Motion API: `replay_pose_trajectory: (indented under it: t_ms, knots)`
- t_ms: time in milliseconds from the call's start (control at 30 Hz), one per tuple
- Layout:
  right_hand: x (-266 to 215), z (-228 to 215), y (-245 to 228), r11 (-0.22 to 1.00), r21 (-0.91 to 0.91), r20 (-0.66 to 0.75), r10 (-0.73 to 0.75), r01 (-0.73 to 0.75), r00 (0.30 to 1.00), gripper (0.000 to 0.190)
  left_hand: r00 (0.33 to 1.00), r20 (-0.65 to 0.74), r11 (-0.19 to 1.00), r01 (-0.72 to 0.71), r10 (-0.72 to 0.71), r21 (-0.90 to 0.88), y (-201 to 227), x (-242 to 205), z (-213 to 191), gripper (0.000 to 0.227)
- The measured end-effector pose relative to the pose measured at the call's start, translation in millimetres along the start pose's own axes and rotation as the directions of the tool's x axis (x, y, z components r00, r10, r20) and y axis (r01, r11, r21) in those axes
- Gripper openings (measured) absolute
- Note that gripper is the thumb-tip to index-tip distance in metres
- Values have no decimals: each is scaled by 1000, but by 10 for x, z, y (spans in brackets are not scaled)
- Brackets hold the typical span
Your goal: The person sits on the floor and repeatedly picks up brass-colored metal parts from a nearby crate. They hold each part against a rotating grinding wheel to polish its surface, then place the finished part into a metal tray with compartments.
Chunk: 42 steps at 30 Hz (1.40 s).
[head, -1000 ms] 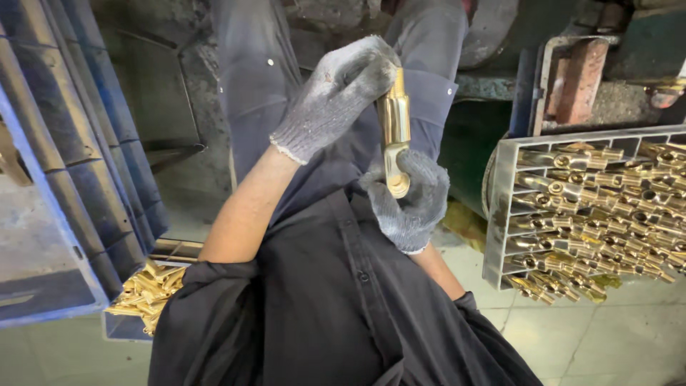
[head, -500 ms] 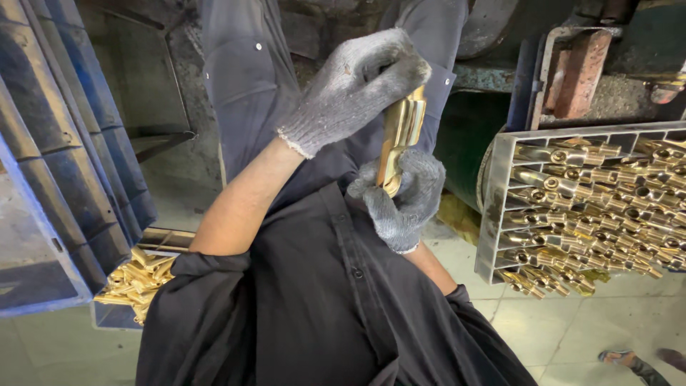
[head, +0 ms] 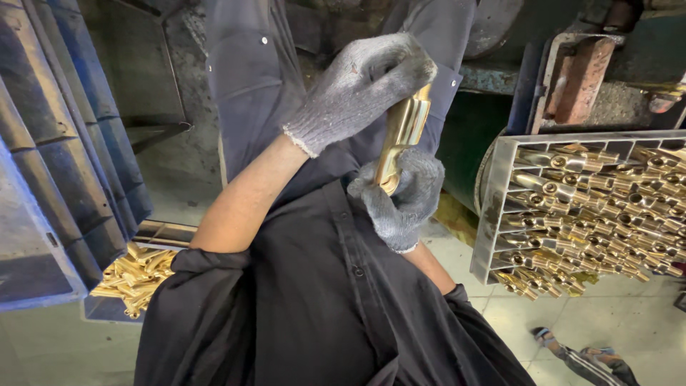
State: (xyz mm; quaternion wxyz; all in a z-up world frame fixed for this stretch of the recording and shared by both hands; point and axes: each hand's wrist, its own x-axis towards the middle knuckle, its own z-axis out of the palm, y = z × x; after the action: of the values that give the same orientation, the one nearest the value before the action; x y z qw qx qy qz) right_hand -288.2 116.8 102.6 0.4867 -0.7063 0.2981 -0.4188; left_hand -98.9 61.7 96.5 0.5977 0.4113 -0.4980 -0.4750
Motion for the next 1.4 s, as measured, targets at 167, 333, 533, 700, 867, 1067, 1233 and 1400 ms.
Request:
replay_pose_trajectory:
  t_ms: [167,333,533,700,867,1067,1233,1400]
  knots:
    - [189,-15,-173,473,-701,290,-495,534,819,49,999,52,988,13,-5,-155,-7,-21,-47,40]
    - [79,17,-105,834,-517,21,-214,193,977,54,996,93,966,13,12,-259,11,-57,-89,45]
    - [159,-15,-136,781,-561,140,-236,274,961,52,995,76,934,92,-70,-345,-28,-81,-97,52]
    - [116,-14,-101,820,-534,104,-177,205,979,52,990,112,916,123,-87,-382,0,-88,-123,50]
    - [-32,26,37,837,-516,20,-198,179,980,53,995,100,953,46,-17,-299,-16,-72,-116,46]
    - [-47,25,84,892,-408,45,-190,192,981,54,997,79,966,47,-28,-253,-62,-53,-92,46]
    - [-68,36,84,942,-321,22,-93,95,995,53,994,102,933,78,-45,-350,-100,-51,-109,48]
    - [-63,59,71,993,-114,20,-32,34,999,50,993,93,928,105,-77,-357,-149,-67,-104,45]
